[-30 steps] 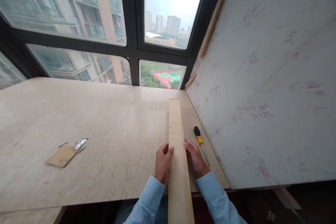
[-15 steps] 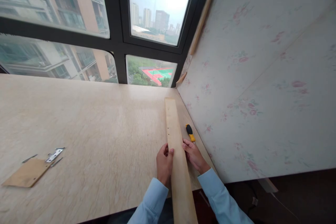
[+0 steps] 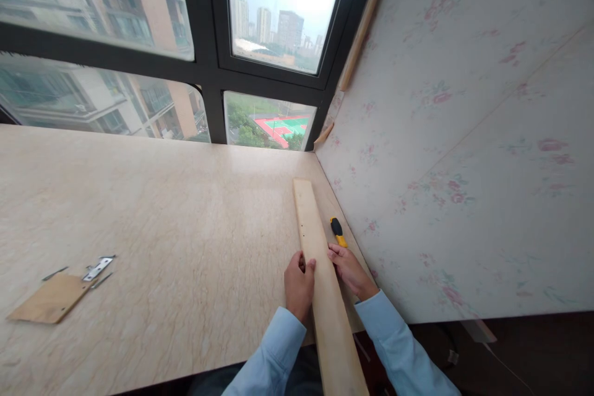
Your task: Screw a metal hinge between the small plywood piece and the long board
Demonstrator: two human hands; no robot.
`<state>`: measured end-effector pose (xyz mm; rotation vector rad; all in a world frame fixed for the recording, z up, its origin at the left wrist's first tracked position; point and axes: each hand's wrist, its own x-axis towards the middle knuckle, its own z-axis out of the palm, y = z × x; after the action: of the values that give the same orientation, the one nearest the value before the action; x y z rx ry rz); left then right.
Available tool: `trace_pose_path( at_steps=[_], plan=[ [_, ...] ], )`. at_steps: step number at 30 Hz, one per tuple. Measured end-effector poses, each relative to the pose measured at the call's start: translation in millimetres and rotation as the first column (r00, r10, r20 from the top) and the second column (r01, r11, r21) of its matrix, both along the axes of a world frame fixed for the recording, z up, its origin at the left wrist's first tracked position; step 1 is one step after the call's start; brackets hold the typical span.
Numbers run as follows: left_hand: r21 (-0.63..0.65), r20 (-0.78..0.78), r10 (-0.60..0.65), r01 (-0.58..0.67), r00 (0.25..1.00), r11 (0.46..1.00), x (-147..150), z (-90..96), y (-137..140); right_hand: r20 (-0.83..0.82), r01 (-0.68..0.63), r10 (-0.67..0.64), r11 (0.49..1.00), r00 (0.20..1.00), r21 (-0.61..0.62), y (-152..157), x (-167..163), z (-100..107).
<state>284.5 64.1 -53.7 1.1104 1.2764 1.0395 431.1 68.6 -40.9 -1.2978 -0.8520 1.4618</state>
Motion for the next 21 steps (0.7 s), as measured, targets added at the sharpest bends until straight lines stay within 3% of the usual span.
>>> trace_pose_path(
  at_steps=[7, 13, 17, 21],
  plan=[
    [-0.02, -0.006, -0.024, 0.024, 1.0, 1.0, 5.8, 0.0, 0.8, 0.215, -0.044, 0.04, 0.999, 0.976, 0.013, 0.7, 4.6, 12.9],
    [0.008, -0.169, -0.121, 0.124, 0.978, 0.992, -2.0, 9.6, 5.4, 0.5, -0.099, 0.056, 0.993, 0.864, 0.06, 4.2, 4.0, 19.3],
    [0.04, -0.269, -0.158, 0.175, 0.95, 0.984, -4.7, 11.6, 8.0, 0.563, -0.11, 0.052, 0.991, 0.825, 0.07, 6.3, 6.4, 17.0],
    [0.1, -0.347, -0.133, 0.177, 0.929, 0.979, -0.6, 8.9, 6.5, 0.615, -0.065, -0.04, 0.987, 0.788, 0.148, 3.6, 8.1, 12.0]
  ],
)
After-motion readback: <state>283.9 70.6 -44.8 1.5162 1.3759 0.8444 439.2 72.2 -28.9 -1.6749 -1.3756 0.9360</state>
